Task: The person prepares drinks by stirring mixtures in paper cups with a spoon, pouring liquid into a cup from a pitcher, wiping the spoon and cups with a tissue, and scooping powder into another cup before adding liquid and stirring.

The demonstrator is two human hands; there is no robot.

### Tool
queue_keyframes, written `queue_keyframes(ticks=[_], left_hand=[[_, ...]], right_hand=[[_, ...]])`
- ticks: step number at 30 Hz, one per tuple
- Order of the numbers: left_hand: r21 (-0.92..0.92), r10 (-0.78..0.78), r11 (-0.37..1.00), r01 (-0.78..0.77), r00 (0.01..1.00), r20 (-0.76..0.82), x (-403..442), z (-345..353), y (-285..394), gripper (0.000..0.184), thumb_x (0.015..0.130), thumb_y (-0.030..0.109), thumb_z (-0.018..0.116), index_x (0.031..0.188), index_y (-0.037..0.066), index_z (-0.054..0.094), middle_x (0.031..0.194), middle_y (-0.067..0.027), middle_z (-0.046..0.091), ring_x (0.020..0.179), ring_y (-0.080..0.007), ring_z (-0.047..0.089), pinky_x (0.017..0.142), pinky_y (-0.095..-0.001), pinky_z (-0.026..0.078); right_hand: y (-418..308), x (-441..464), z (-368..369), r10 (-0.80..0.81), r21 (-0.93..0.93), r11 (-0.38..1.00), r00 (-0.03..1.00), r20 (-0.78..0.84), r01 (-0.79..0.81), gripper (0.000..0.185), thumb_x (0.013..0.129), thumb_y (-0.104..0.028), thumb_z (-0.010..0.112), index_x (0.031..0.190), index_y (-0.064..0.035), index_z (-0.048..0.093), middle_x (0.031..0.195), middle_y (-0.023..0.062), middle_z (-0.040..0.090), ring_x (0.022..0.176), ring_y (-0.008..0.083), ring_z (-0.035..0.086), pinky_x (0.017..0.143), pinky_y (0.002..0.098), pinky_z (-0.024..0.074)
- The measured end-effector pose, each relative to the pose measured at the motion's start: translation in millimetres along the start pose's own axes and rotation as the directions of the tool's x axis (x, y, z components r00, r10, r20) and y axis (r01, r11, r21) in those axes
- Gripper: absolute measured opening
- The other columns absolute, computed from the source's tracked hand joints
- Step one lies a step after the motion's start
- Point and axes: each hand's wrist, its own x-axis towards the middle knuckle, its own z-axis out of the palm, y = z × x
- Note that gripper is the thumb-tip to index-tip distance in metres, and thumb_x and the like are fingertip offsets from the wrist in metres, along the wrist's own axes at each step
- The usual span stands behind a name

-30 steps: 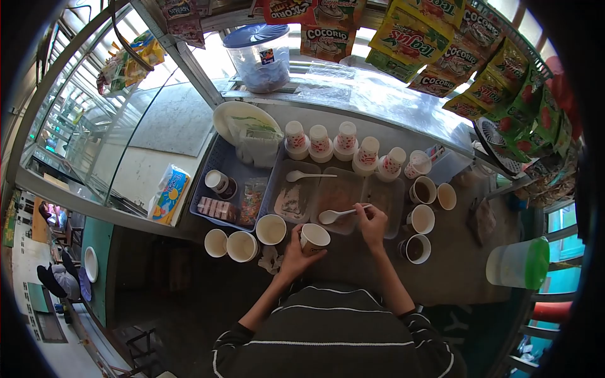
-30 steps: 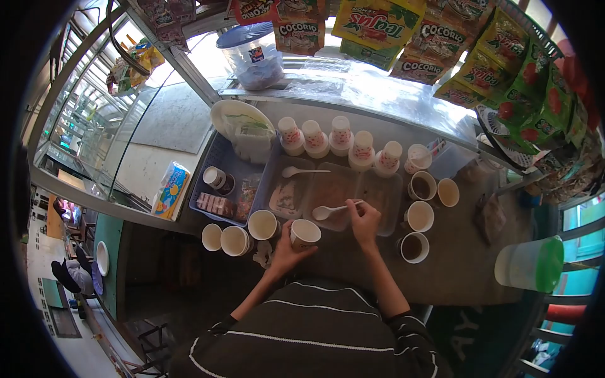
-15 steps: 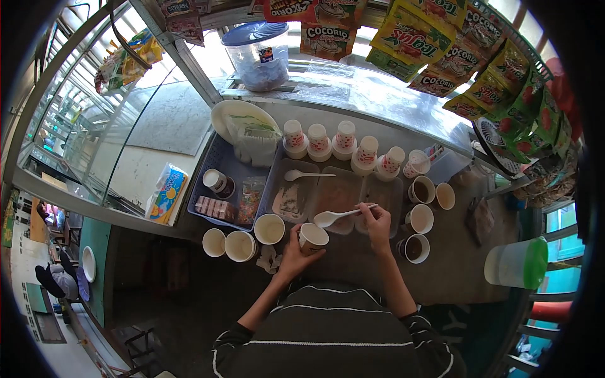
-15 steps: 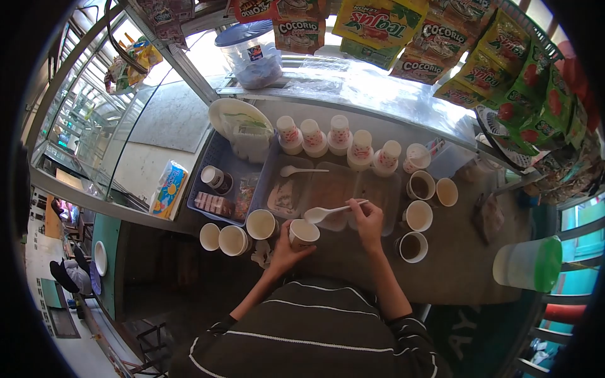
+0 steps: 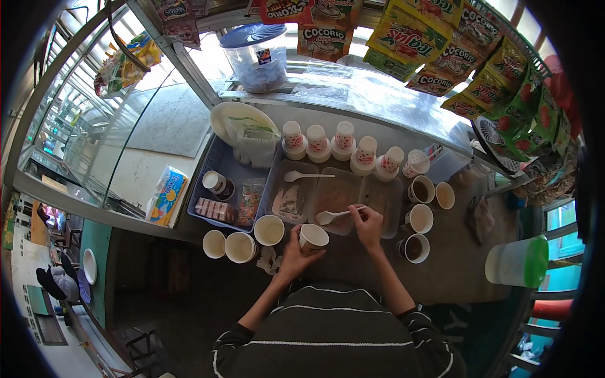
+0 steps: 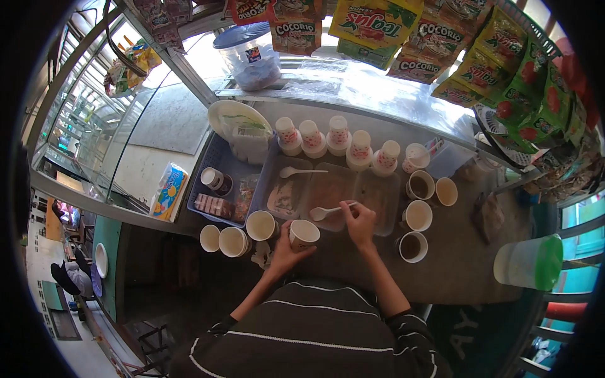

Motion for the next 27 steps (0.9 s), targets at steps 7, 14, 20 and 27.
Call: queue_keyframes(ticks=[7, 14, 20, 27], left_hand=[[-0.043, 0.010, 0.999, -0.010, 1.000, -0.009, 0, -1, 0, 0.085, 0.065, 0.027, 0.081, 0.128, 0.005, 0.028, 0.115, -0.0186, 0.052, 0.107, -0.0312, 0.054, 0.089, -0.0393, 0.044], [-0.017, 0.016, 1.000, -0.017, 1.000, -0.015, 1, 1, -1, 0.084, 0.065, 0.027, 0.081, 0.128, 0.006, 0.028, 0.115, -0.0179, 0.053, 0.106, -0.0311, 0.055, 0.088, -0.0395, 0.046], [-0.004, 0.030, 1.000, -0.030, 1.000, -0.008, 3, 3, -7, 0.084, 0.065, 0.027, 0.081, 0.127, 0.006, 0.029, 0.115, -0.0175, 0.053, 0.106, -0.0313, 0.055, 0.088, -0.0399, 0.045], [-0.015, 0.015, 1.000, -0.015, 1.000, -0.006, 2, 3, -8, 0.085, 0.065, 0.028, 0.081, 0.127, 0.005, 0.029, 0.115, -0.0189, 0.053, 0.106, -0.0327, 0.055, 0.088, -0.0405, 0.045]], right_hand=[[20, 3, 5, -0.002, 0.109, 0.994, 0.999, -0.042, 0.007, 0.022, 0.081, -0.023, 0.067, 0.084, -0.0015, 0.070, 0.055, 0.0025, 0.058, 0.051, 0.0045, 0.049, 0.048, 0.0230, 0.0373], [1, 3, -9, 0.122, 0.312, 0.942, 0.992, 0.031, -0.126, 0.020, 0.085, -0.018, 0.063, 0.087, 0.0016, 0.068, 0.068, 0.0023, 0.065, 0.062, 0.0051, 0.057, 0.058, 0.0200, 0.0422], [-26, -11, -14, -0.044, 0.427, 0.900, 0.956, 0.290, -0.088, 0.019, 0.086, -0.016, 0.061, 0.088, 0.0020, 0.068, 0.074, 0.0027, 0.066, 0.067, 0.0052, 0.057, 0.060, 0.0196, 0.0424], [-11, 2, -6, 0.093, 0.276, 0.959, 0.993, -0.069, -0.071, 0.021, 0.085, -0.019, 0.064, 0.087, 0.0016, 0.068, 0.066, 0.0026, 0.064, 0.058, 0.0044, 0.053, 0.053, 0.0215, 0.0404]])
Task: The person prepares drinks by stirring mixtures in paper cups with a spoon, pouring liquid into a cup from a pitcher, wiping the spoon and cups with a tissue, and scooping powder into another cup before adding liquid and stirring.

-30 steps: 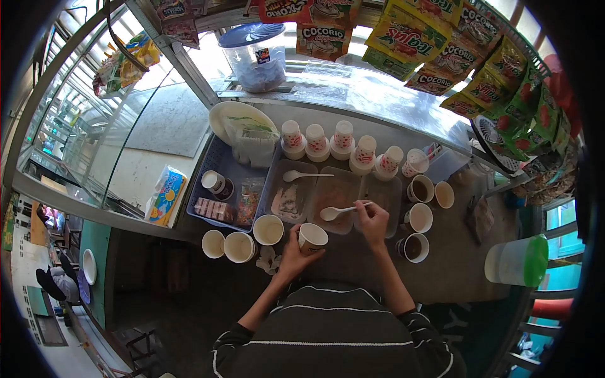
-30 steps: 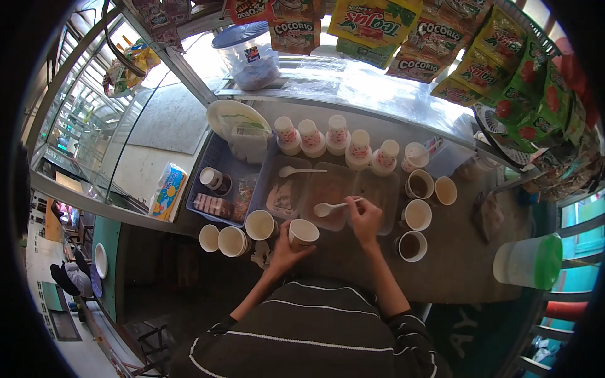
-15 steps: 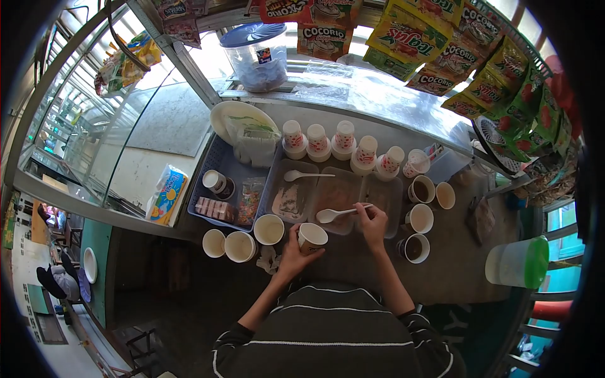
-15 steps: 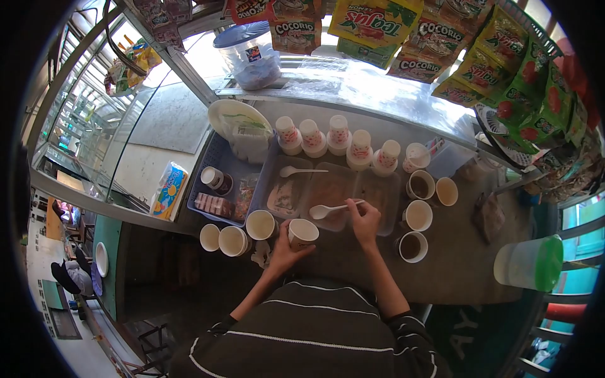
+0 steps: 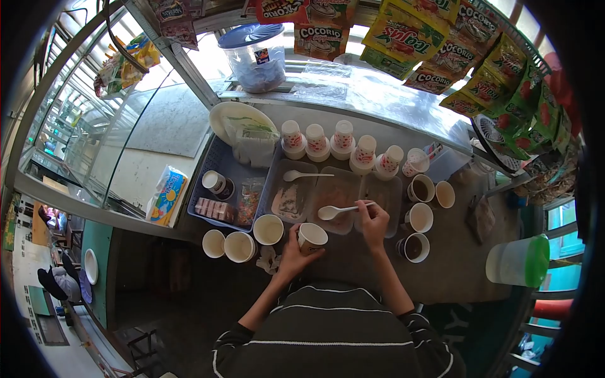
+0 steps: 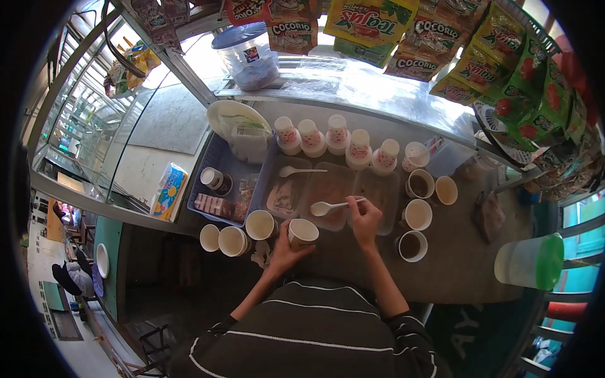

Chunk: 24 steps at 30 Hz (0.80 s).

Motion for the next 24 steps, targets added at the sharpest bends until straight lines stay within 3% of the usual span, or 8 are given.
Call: queue_keyframes(ticks=[3, 4, 6, 11, 13, 19, 22, 24], left_hand=[[0.013, -0.003, 1.000, 0.003, 1.000, 0.006, 0, 1, 3, 0.085, 0.065, 0.029, 0.081, 0.127, 0.004, 0.028, 0.114, -0.0198, 0.052, 0.106, -0.0332, 0.054, 0.089, -0.0409, 0.044], [0.026, -0.008, 1.000, 0.008, 1.000, 0.008, 1, 0, 4, 0.085, 0.065, 0.029, 0.081, 0.128, 0.004, 0.028, 0.114, -0.0202, 0.052, 0.106, -0.0335, 0.054, 0.089, -0.0411, 0.044], [0.025, -0.010, 1.000, 0.010, 1.000, -0.001, 0, 0, 4, 0.086, 0.065, 0.030, 0.080, 0.128, 0.004, 0.028, 0.115, -0.0204, 0.052, 0.106, -0.0335, 0.054, 0.089, -0.0411, 0.044], [0.013, 0.003, 1.000, -0.003, 1.000, -0.006, 0, 1, 2, 0.082, 0.064, 0.024, 0.081, 0.126, 0.004, 0.030, 0.114, -0.0167, 0.053, 0.107, -0.0277, 0.054, 0.090, -0.0380, 0.044], [0.010, 0.004, 1.000, -0.004, 1.000, 0.007, 0, 0, 1, 0.086, 0.065, 0.030, 0.080, 0.128, 0.005, 0.028, 0.115, -0.0208, 0.052, 0.106, -0.0340, 0.054, 0.088, -0.0410, 0.045], [0.018, 0.000, 1.000, 0.000, 1.000, 0.010, 0, 0, 3, 0.086, 0.065, 0.029, 0.080, 0.128, 0.005, 0.027, 0.115, -0.0207, 0.052, 0.106, -0.0342, 0.054, 0.088, -0.0410, 0.045], [0.026, 0.001, 1.000, -0.002, 1.000, 0.007, 0, 0, 5, 0.086, 0.065, 0.029, 0.080, 0.128, 0.005, 0.027, 0.115, -0.0205, 0.052, 0.106, -0.0344, 0.054, 0.087, -0.0412, 0.045], [0.032, 0.011, 0.999, -0.012, 1.000, 0.010, 1, 0, 3, 0.086, 0.065, 0.029, 0.080, 0.128, 0.005, 0.027, 0.114, -0.0206, 0.052, 0.106, -0.0346, 0.055, 0.087, -0.0411, 0.045]], right_hand=[[15, -1, 3, -0.059, -0.308, 0.947, 0.994, 0.096, 0.086, 0.023, 0.083, -0.021, 0.065, 0.086, 0.0014, 0.068, 0.060, 0.0037, 0.061, 0.055, 0.0045, 0.052, 0.050, 0.0228, 0.0395], [20, 0, 5, -0.061, -0.306, 0.948, 0.993, 0.099, 0.089, 0.023, 0.083, -0.021, 0.065, 0.086, 0.0014, 0.068, 0.060, 0.0037, 0.061, 0.055, 0.0045, 0.052, 0.050, 0.0228, 0.0395], [25, 0, 9, -0.102, -0.111, 0.989, 0.995, 0.008, 0.102, 0.024, 0.082, -0.022, 0.066, 0.086, 0.0012, 0.068, 0.057, 0.0042, 0.060, 0.053, 0.0047, 0.051, 0.048, 0.0237, 0.0385], [22, 1, 5, -0.047, -0.162, 0.985, 0.998, 0.050, 0.055, 0.024, 0.082, -0.022, 0.066, 0.086, 0.0011, 0.068, 0.058, 0.0033, 0.060, 0.053, 0.0043, 0.050, 0.049, 0.0234, 0.0388], [25, 2, 3, -0.016, -0.152, 0.988, 0.997, 0.071, 0.027, 0.023, 0.082, -0.022, 0.065, 0.085, 0.0011, 0.068, 0.058, 0.0027, 0.060, 0.053, 0.0042, 0.051, 0.049, 0.0233, 0.0390], [10, 2, -4, 0.011, 0.004, 1.000, 0.999, 0.047, -0.011, 0.020, 0.086, -0.018, 0.062, 0.087, 0.0019, 0.068, 0.067, 0.0015, 0.064, 0.062, 0.0046, 0.056, 0.057, 0.0202, 0.0419], [-8, -2, -9, 0.097, 0.139, 0.984, 0.989, 0.112, -0.112, 0.018, 0.086, -0.015, 0.061, 0.089, 0.0017, 0.067, 0.072, 0.0032, 0.065, 0.067, 0.0058, 0.058, 0.061, 0.0196, 0.0429], [-23, -7, -10, 0.019, 0.108, 0.992, 0.935, 0.355, -0.061, 0.017, 0.087, -0.015, 0.061, 0.089, 0.0009, 0.067, 0.074, 0.0034, 0.065, 0.069, 0.0062, 0.058, 0.061, 0.0201, 0.0433]])
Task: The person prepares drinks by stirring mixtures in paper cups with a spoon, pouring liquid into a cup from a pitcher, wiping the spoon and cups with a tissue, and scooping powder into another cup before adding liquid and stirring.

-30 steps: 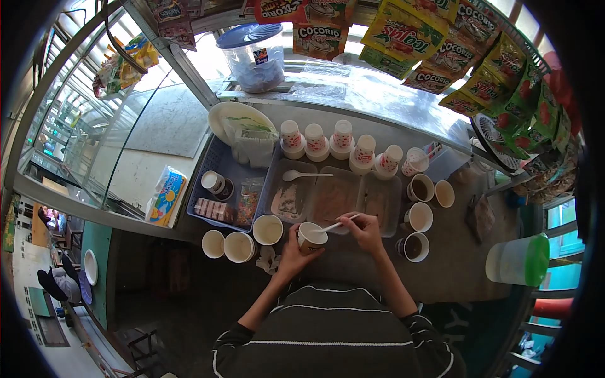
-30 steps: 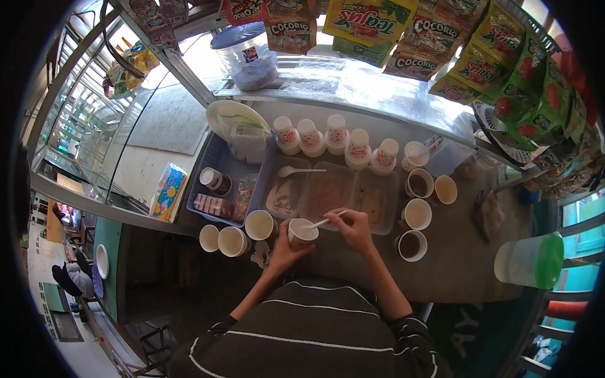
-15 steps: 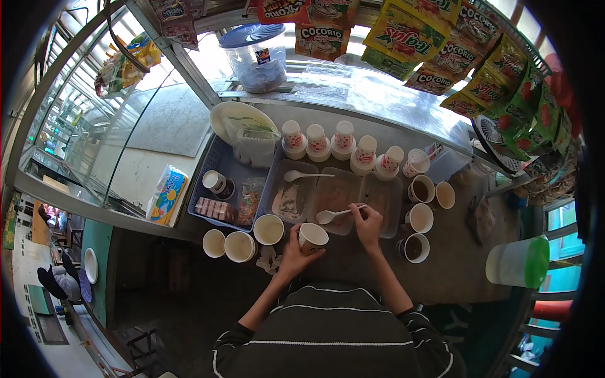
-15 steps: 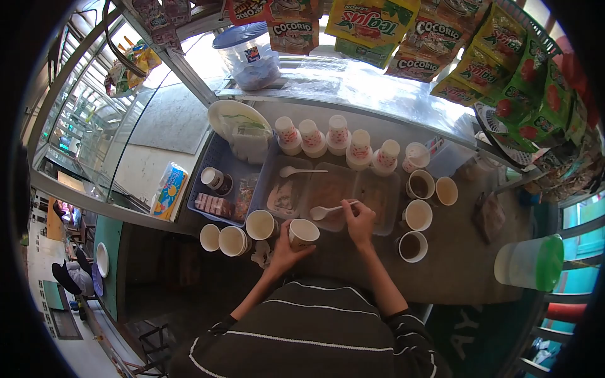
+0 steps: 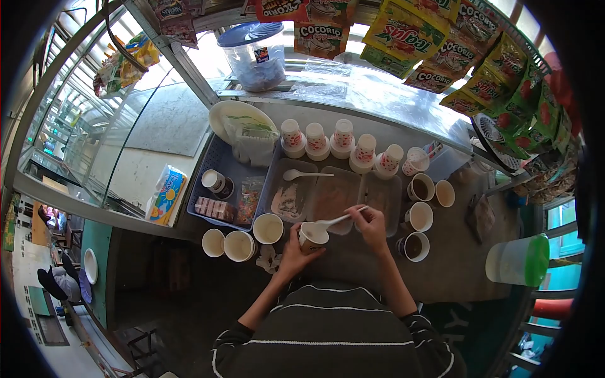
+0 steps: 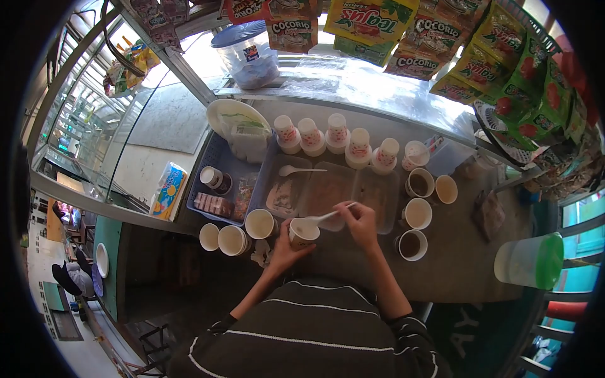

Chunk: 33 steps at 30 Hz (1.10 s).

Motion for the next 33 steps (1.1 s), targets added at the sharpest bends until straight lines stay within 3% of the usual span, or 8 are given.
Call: queue_keyframes(ticks=[4, 6, 9, 11, 13, 22, 28, 33], left_hand=[[0.000, -0.005, 1.000, 0.005, 1.000, 0.011, 0, -1, 1, 0.086, 0.065, 0.030, 0.080, 0.128, 0.005, 0.027, 0.115, -0.0212, 0.053, 0.106, -0.0352, 0.055, 0.087, -0.0410, 0.045], [-0.003, -0.018, 1.000, 0.018, 1.000, 0.009, 0, 0, 1, 0.086, 0.065, 0.030, 0.080, 0.128, 0.005, 0.027, 0.115, -0.0214, 0.053, 0.106, -0.0354, 0.055, 0.087, -0.0411, 0.045], [-0.013, -0.040, 0.999, 0.040, 0.999, 0.006, -1, 0, 4, 0.085, 0.064, 0.027, 0.081, 0.127, 0.005, 0.029, 0.114, -0.0195, 0.053, 0.107, -0.0319, 0.055, 0.089, -0.0395, 0.044], [-0.019, -0.053, 0.998, 0.053, 0.999, 0.001, -1, -1, 4, 0.084, 0.063, 0.024, 0.082, 0.127, 0.004, 0.030, 0.114, -0.0175, 0.054, 0.107, -0.0282, 0.054, 0.090, -0.0378, 0.044], [0.004, -0.006, 1.000, 0.006, 1.000, 0.004, 0, -1, 1, 0.086, 0.065, 0.031, 0.080, 0.128, 0.005, 0.027, 0.114, -0.0210, 0.053, 0.105, -0.0354, 0.055, 0.087, -0.0415, 0.045], [-0.006, -0.033, 0.999, 0.033, 0.999, -0.006, -1, -1, 1, 0.086, 0.065, 0.031, 0.080, 0.128, 0.006, 0.028, 0.114, -0.0202, 0.053, 0.105, -0.0343, 0.055, 0.087, -0.0410, 0.045], [-0.010, -0.010, 1.000, 0.010, 1.000, -0.004, 0, -1, 0, 0.086, 0.064, 0.031, 0.081, 0.128, 0.006, 0.028, 0.113, -0.0200, 0.053, 0.106, -0.0343, 0.055, 0.087, -0.0411, 0.046], [0.000, -0.001, 1.000, 0.001, 1.000, -0.004, 1, 0, -3, 0.087, 0.065, 0.031, 0.081, 0.129, 0.006, 0.028, 0.113, -0.0204, 0.054, 0.105, -0.0348, 0.055, 0.086, -0.0415, 0.046]], right_hand=[[-1, -2, 3, 0.004, 0.019, 1.000, 0.999, 0.046, -0.005, 0.016, 0.087, -0.014, 0.061, 0.088, 0.0012, 0.067, 0.074, 0.0034, 0.065, 0.068, 0.0061, 0.058, 0.060, 0.0204, 0.0434], [14, 8, 0, -0.007, 0.040, 0.999, 0.968, -0.253, 0.018, 0.018, 0.086, -0.015, 0.062, 0.087, 0.0013, 0.068, 0.071, 0.0025, 0.065, 0.064, 0.0054, 0.057, 0.058, 0.0204, 0.0429], [31, 16, -1, -0.094, -0.173, 0.984, 0.949, -0.299, 0.043, 0.018, 0.085, -0.017, 0.063, 0.086, 0.0010, 0.068, 0.066, 0.0022, 0.064, 0.058, 0.0046, 0.054, 0.053, 0.0210, 0.0410], [34, 13, 2, -0.105, -0.280, 0.960, 0.958, -0.265, 0.027, 0.019, 0.084, -0.018, 0.064, 0.085, 0.0007, 0.068, 0.064, 0.0024, 0.063, 0.056, 0.0043, 0.053, 0.052, 0.0216, 0.0402], [36, 12, 4, -0.109, -0.385, 0.923, 0.968, -0.227, 0.014, 0.020, 0.083, -0.019, 0.064, 0.085, 0.0005, 0.068, 0.062, 0.0026, 0.063, 0.055, 0.0041, 0.052, 0.050, 0.0222, 0.0394], [53, 17, -1, -0.111, -0.266, 0.963, 0.966, -0.235, 0.046, 0.020, 0.083, -0.018, 0.064, 0.086, 0.0007, 0.068, 0.064, 0.0031, 0.064, 0.057, 0.0040, 0.052, 0.052, 0.0228, 0.0404], [45, 19, -8, 0.012, -0.069, 0.997, 0.961, -0.277, -0.032, 0.021, 0.085, -0.018, 0.063, 0.086, 0.0017, 0.068, 0.066, 0.0021, 0.065, 0.058, 0.0037, 0.053, 0.052, 0.0223, 0.0405], [38, 12, 5, -0.123, -0.368, 0.929, 0.965, -0.232, 0.030, 0.021, 0.085, -0.020, 0.063, 0.085, -0.0003, 0.069, 0.064, 0.0006, 0.064, 0.055, 0.0032, 0.050, 0.050, 0.0220, 0.0395]])
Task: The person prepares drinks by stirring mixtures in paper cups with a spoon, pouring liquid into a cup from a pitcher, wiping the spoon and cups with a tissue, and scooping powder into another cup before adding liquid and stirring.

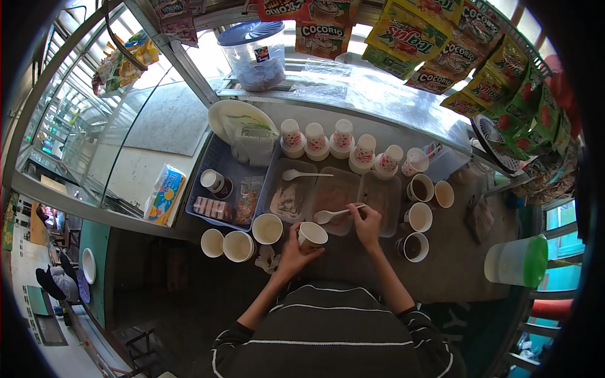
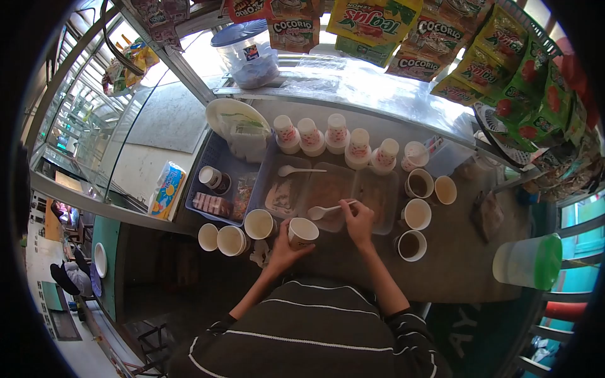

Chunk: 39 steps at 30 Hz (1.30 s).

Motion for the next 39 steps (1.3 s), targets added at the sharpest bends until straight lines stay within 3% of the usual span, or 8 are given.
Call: queue_keyframes(ticks=[10, 12, 16, 18, 22, 28, 37, 39], left_hand=[[-0.031, 0.008, 0.999, -0.008, 1.000, -0.008, -2, -2, 4, 0.085, 0.065, 0.030, 0.080, 0.128, 0.005, 0.029, 0.112, -0.0207, 0.054, 0.105, -0.0349, 0.056, 0.086, -0.0412, 0.046], [-0.015, 0.012, 1.000, -0.012, 1.000, -0.008, -1, -1, 4, 0.085, 0.065, 0.029, 0.080, 0.128, 0.005, 0.029, 0.113, -0.0206, 0.054, 0.105, -0.0347, 0.056, 0.087, -0.0411, 0.046], [-0.012, 0.000, 1.000, -0.001, 1.000, -0.019, -2, -2, 8, 0.085, 0.065, 0.029, 0.080, 0.129, 0.005, 0.028, 0.114, -0.0203, 0.054, 0.105, -0.0342, 0.056, 0.087, -0.0409, 0.046], [-0.020, 0.001, 1.000, -0.002, 1.000, -0.018, -2, -3, 7, 0.086, 0.065, 0.029, 0.080, 0.129, 0.006, 0.028, 0.114, -0.0203, 0.054, 0.105, -0.0341, 0.056, 0.087, -0.0409, 0.046], [-0.009, 0.012, 1.000, -0.012, 1.000, -0.018, -2, -1, -2, 0.087, 0.064, 0.029, 0.081, 0.129, 0.006, 0.028, 0.114, -0.0202, 0.054, 0.105, -0.0343, 0.055, 0.087, -0.0410, 0.045], [-0.020, 0.019, 1.000, -0.020, 1.000, -0.017, 0, -1, 1, 0.086, 0.064, 0.028, 0.081, 0.129, 0.005, 0.028, 0.115, -0.0196, 0.053, 0.107, -0.0336, 0.055, 0.088, -0.0405, 0.045], [-0.058, 0.166, 0.984, -0.170, 0.983, -0.077, -2, -3, 15, 0.083, 0.060, 0.015, 0.083, 0.125, 0.005, 0.033, 0.114, -0.0161, 0.055, 0.105, -0.0280, 0.057, 0.088, -0.0361, 0.046], [-0.066, 0.175, 0.981, -0.181, 0.980, -0.093, -3, -4, 17, 0.081, 0.060, 0.014, 0.083, 0.124, 0.005, 0.034, 0.114, -0.0155, 0.055, 0.104, -0.0271, 0.057, 0.088, -0.0354, 0.046]], right_hand=[[2, 5, 3, 0.009, 0.155, 0.988, 0.994, -0.110, 0.008, 0.022, 0.083, -0.022, 0.065, 0.085, -0.0003, 0.068, 0.061, 0.0034, 0.063, 0.053, 0.0041, 0.051, 0.048, 0.0235, 0.0381], [-5, 0, 1, 0.002, -0.043, 0.999, 1.000, -0.023, -0.003, 0.023, 0.084, -0.023, 0.064, 0.084, -0.0003, 0.068, 0.061, 0.0031, 0.063, 0.052, 0.0047, 0.052, 0.049, 0.0235, 0.0389], [-4, 0, 3, -0.021, -0.023, 1.000, 0.999, -0.024, 0.021, 0.023, 0.084, -0.024, 0.064, 0.083, -0.0008, 0.068, 0.061, 0.0030, 0.063, 0.052, 0.0054, 0.053, 0.048, 0.0238, 0.0395], [6, 5, 3, 0.058, 0.147, 0.988, 0.998, -0.033, -0.052, 0.023, 0.085, -0.023, 0.063, 0.084, -0.0003, 0.068, 0.062, 0.0023, 0.063, 0.054, 0.0045, 0.053, 0.050, 0.0226, 0.0399], [-3, 7, -7, 0.085, 0.237, 0.969, 0.995, -0.057, -0.070, 0.022, 0.085, -0.021, 0.063, 0.085, 0.0006, 0.068, 0.065, 0.0015, 0.063, 0.058, 0.0034, 0.053, 0.053, 0.0205, 0.0394], [-29, -2, -19, 0.134, 0.350, 0.913, 0.965, 0.227, -0.209, 0.020, 0.087, -0.017, 0.061, 0.089, 0.0016, 0.067, 0.074, 0.0035, 0.066, 0.068, 0.0054, 0.057, 0.061, 0.0197, 0.0425], [-64, -13, -32, -0.039, 0.360, 0.927, 0.930, 0.364, -0.102, 0.018, 0.088, -0.014, 0.059, 0.091, 0.0017, 0.066, 0.080, 0.0044, 0.067, 0.071, 0.0079, 0.060, 0.067, 0.0213, 0.0460], [-75, -17, -35, -0.207, 0.284, 0.952, 0.925, 0.318, 0.115, 0.012, 0.086, -0.011, 0.060, 0.088, -0.0012, 0.067, 0.076, 0.0014, 0.066, 0.059, 0.0029, 0.053, 0.050, 0.0188, 0.0348]])
